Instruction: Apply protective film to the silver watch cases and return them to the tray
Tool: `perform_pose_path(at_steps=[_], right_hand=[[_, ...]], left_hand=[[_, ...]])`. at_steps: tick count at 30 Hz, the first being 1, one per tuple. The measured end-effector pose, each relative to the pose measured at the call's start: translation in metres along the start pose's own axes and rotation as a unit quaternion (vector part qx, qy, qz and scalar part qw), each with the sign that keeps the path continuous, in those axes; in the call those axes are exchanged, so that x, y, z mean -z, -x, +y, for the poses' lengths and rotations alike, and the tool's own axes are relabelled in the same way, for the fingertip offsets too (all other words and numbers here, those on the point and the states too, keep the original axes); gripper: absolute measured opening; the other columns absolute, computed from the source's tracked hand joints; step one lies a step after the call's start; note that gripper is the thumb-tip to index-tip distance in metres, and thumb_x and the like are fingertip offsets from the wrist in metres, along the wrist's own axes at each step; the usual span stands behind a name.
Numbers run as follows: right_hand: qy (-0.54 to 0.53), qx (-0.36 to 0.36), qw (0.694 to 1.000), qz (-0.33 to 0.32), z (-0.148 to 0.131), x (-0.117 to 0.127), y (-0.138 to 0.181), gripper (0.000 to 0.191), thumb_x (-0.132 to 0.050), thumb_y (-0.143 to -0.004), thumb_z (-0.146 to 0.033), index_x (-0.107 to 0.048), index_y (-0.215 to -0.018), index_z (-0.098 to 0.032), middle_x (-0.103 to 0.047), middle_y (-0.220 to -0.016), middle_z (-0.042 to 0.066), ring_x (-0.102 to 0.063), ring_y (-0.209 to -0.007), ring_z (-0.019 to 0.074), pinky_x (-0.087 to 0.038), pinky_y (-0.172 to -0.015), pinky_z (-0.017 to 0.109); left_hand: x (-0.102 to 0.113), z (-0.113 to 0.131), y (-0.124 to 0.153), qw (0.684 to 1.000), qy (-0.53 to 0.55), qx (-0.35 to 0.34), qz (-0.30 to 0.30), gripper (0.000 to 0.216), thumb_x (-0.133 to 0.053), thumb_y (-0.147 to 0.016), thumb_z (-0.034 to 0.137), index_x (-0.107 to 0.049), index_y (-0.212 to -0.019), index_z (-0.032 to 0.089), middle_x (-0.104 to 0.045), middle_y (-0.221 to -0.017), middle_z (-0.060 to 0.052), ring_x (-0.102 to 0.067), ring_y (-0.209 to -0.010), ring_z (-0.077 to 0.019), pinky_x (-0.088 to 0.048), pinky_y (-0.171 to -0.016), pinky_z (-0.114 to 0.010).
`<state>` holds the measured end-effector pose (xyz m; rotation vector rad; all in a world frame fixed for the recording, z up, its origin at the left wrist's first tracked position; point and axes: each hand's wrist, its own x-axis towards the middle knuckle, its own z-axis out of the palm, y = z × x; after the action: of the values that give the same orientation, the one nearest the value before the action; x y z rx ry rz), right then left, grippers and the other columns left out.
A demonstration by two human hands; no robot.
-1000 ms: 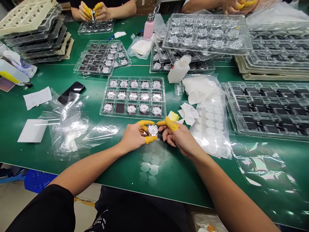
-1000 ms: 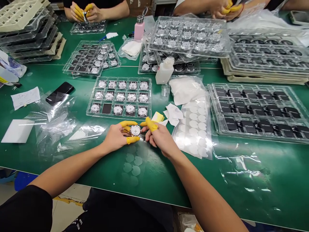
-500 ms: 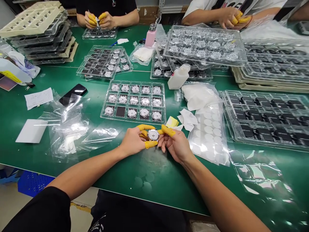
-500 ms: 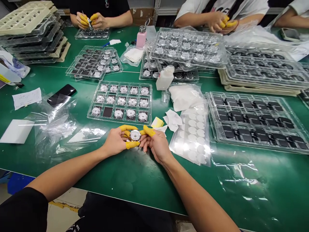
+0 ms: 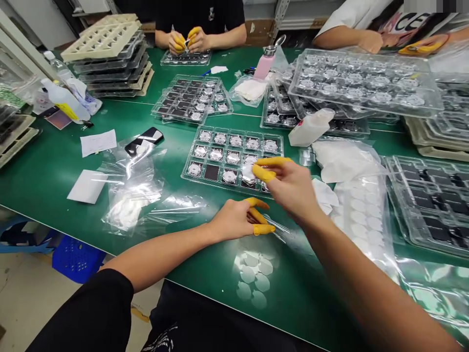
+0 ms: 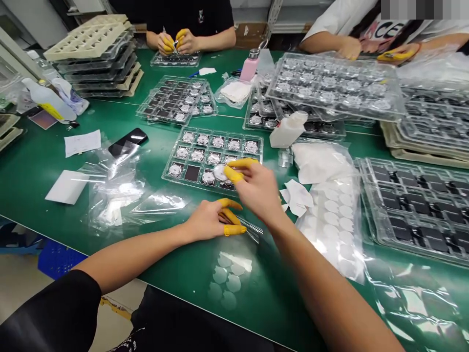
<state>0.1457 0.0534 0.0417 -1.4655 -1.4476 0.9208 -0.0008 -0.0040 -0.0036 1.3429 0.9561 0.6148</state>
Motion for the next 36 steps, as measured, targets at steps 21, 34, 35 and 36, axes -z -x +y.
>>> perform_pose_path(at_steps=[21,34,35,36], right_hand=[[0.316,0.126,0.904,-0.260,-0.051,-0.125,-0.059,0.025,-0.067,-0.092,-0.033,-0.067,-0.111,-0.016,-0.068,-0.117,0.012,-0.062,-0.093,0.0238,-0.046,-0.078,0.035],[-0.190,-0.246,0.941,-0.137,0.026,0.048,0.057,0.080,-0.100,-0.045,-0.041,-0.050,-0.104,-0.023,-0.059,-0.065,-0.011,-0.032,-0.036,0.0028,-0.017,-0.035,0.021],[-0.198,-0.249,0.938,-0.138,0.029,0.046,0.057,0.080,-0.100,-0.044,-0.040,-0.049,-0.104,-0.023,-0.059,-0.063,-0.011,-0.030,-0.035,0.0024,-0.016,-0.034,0.020],[-0.203,-0.248,0.937,-0.141,0.030,0.042,0.055,0.080,-0.100,-0.044,-0.039,-0.049,-0.104,-0.023,-0.059,-0.063,-0.011,-0.030,-0.035,0.0024,-0.016,-0.034,0.020]], left_hand=[[0.008,0.006,0.002,0.980,-0.187,-0.050,0.036,0.020,-0.075,-0.075,0.019,-0.074,-0.093,0.011,-0.081,-0.094,-0.009,-0.076,-0.093,-0.0301,-0.058,-0.081,-0.036],[0.003,-0.001,-0.002,0.999,-0.003,-0.030,0.033,0.066,-0.094,-0.063,0.035,-0.071,-0.123,0.020,-0.076,-0.081,-0.001,-0.073,-0.075,-0.0152,-0.061,-0.076,-0.028],[0.003,-0.001,-0.002,0.999,-0.003,-0.025,0.033,0.066,-0.094,-0.062,0.034,-0.071,-0.122,0.020,-0.075,-0.080,-0.001,-0.072,-0.074,-0.0142,-0.060,-0.075,-0.027],[0.004,-0.001,-0.002,0.999,0.003,-0.020,0.034,0.067,-0.094,-0.062,0.033,-0.071,-0.124,0.020,-0.075,-0.080,0.000,-0.072,-0.073,-0.0136,-0.061,-0.075,-0.027]])
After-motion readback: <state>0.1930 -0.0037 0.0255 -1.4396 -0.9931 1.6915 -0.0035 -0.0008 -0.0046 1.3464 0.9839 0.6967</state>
